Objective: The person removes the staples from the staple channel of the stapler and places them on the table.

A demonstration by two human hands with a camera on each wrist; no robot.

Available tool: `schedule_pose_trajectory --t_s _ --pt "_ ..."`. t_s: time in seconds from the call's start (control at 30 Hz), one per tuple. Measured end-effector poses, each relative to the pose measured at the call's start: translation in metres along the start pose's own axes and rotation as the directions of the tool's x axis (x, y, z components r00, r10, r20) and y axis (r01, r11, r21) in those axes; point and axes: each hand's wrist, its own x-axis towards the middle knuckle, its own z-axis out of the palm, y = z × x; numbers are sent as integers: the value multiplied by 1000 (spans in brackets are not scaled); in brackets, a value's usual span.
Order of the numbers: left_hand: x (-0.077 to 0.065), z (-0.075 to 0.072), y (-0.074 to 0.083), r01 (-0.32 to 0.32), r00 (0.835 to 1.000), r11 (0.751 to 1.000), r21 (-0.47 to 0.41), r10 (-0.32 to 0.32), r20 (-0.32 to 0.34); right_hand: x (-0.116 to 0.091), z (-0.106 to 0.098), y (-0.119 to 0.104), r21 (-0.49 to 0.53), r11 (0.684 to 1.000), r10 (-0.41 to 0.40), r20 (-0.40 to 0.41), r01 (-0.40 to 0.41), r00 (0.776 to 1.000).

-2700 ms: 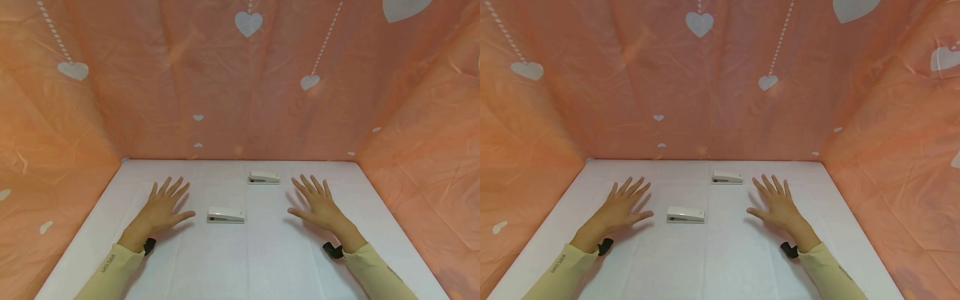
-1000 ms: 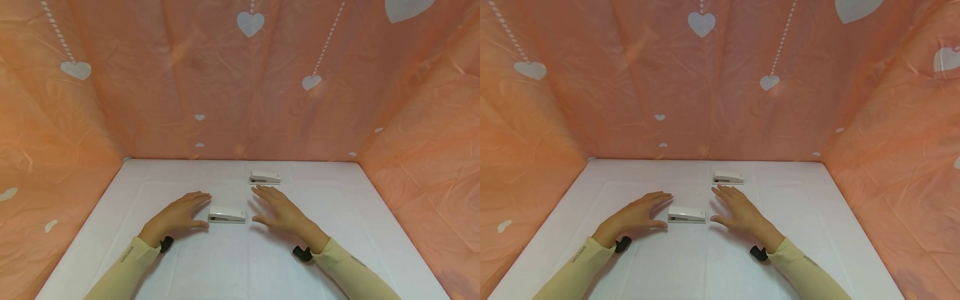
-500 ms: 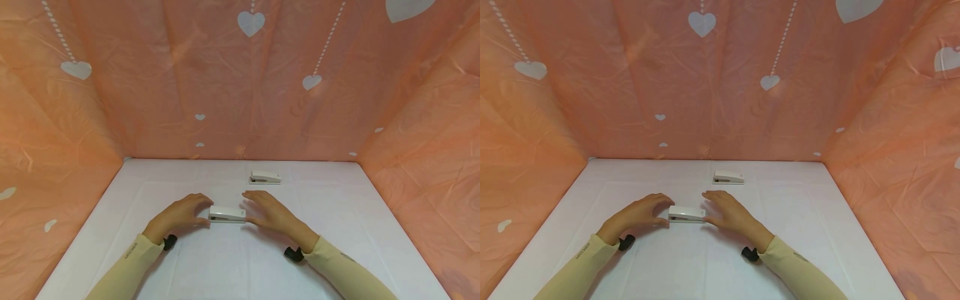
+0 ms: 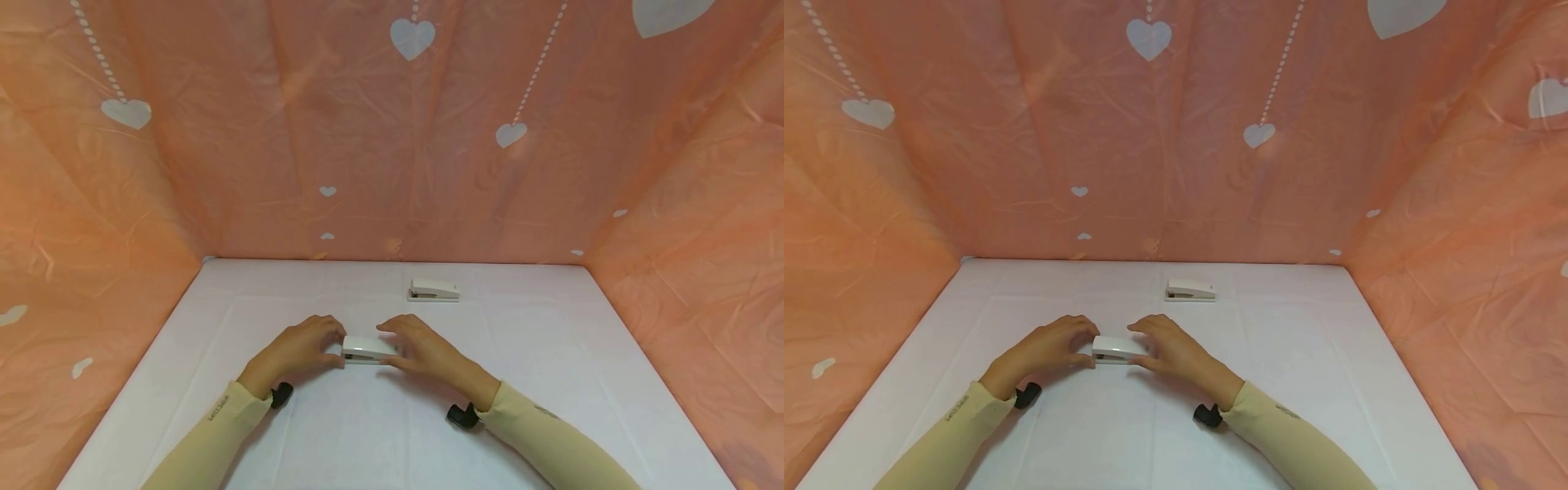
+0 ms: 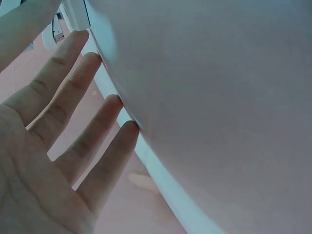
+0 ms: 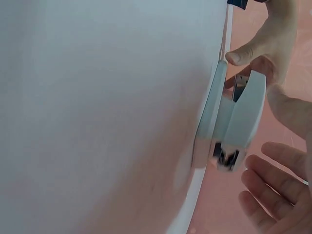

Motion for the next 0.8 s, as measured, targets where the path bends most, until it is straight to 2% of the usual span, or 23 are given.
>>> schedule_pose_trajectory --t_s 0.33,0.53,0.8 --pt "4 2 -1 -27 1000 999 36 28 -7 15 11 -4 57 998 8 55 -11 998" --pt "5 2 0 -11 1000 999 35 11 -10 21 17 -7 90 995 23 75 -30 997" --pt "5 0 4 23 1000 999 25 -22 -10 28 20 -10 154 984 75 125 -94 989"
